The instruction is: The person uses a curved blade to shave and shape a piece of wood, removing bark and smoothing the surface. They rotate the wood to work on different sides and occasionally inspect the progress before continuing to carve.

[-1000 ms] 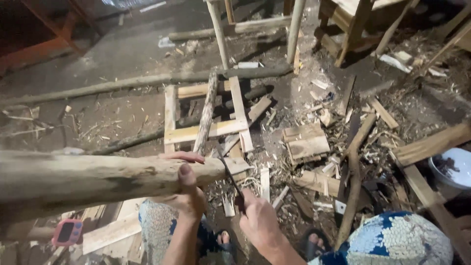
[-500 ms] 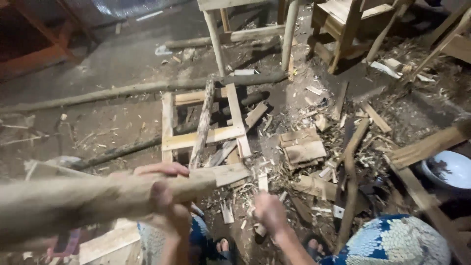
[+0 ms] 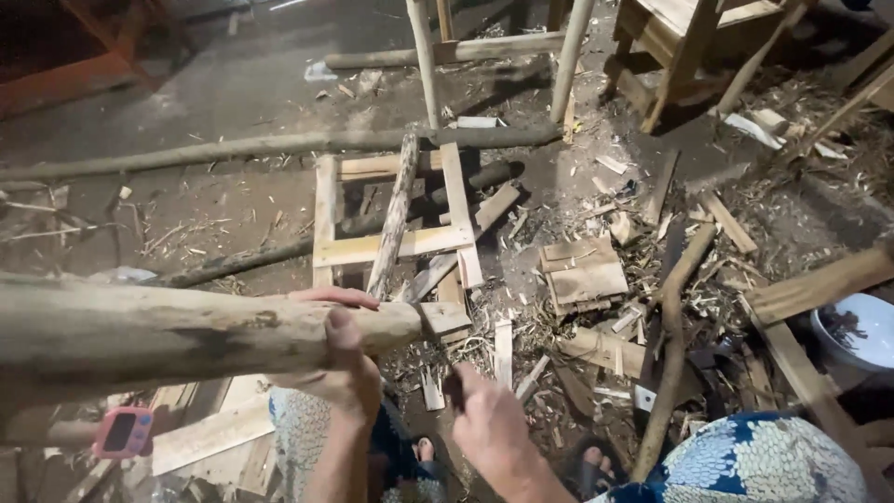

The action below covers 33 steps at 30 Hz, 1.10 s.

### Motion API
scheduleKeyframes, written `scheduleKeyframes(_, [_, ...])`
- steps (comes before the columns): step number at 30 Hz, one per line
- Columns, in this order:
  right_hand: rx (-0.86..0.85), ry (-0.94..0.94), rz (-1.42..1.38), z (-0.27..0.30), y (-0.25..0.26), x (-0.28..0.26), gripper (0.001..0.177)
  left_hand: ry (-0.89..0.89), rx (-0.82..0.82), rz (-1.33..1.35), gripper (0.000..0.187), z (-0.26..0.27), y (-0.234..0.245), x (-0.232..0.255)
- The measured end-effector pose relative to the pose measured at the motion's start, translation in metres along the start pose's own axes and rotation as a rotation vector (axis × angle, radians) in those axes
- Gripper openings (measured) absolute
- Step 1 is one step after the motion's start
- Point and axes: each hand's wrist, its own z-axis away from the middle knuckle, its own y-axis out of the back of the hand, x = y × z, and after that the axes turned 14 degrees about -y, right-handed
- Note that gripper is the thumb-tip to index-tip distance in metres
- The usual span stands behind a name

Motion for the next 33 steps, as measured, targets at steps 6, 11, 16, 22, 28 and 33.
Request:
scheduleKeyframes(6, [-0.02, -0.01, -0.041, -0.042, -0.024, 0.047, 0.035, 0.039, 0.054, -0.049, 0.07, -0.012, 0.013, 0.002])
scheduleKeyframes(11, [0.043, 0.206, 0.006, 0.003, -0.005, 0.002, 0.008, 0.078, -0.03, -0.102, 0.03, -0.002, 0.004, 0.007])
scheduleKeyframes(16, [0.06, 0.182, -0.052, -0.014, -0.017, 0.023, 0.002, 0.063, -0.019, -0.064, 0.03, 0.007, -0.003, -0.002])
scheduleKeyframes(22, [0.182, 0.284, -0.001, -0.015, -0.015, 0.026, 0.004, 0.055, -0.037, -0.027, 0.028, 0.006, -0.001, 0.004])
scheduleKeyframes(28, [0.16, 0.258, -0.02, -0.008, -0.01, 0.022, 0.005, 0.002, -0.04, -0.134, 0.044, 0.019, -0.002, 0.002])
scheduleKeyframes(33, [0.106, 0.074, 0.069, -0.051, -0.02, 0.045, 0.016, 0.061, -0.17, -0.097, 0.047, -0.038, -0.014, 0.014])
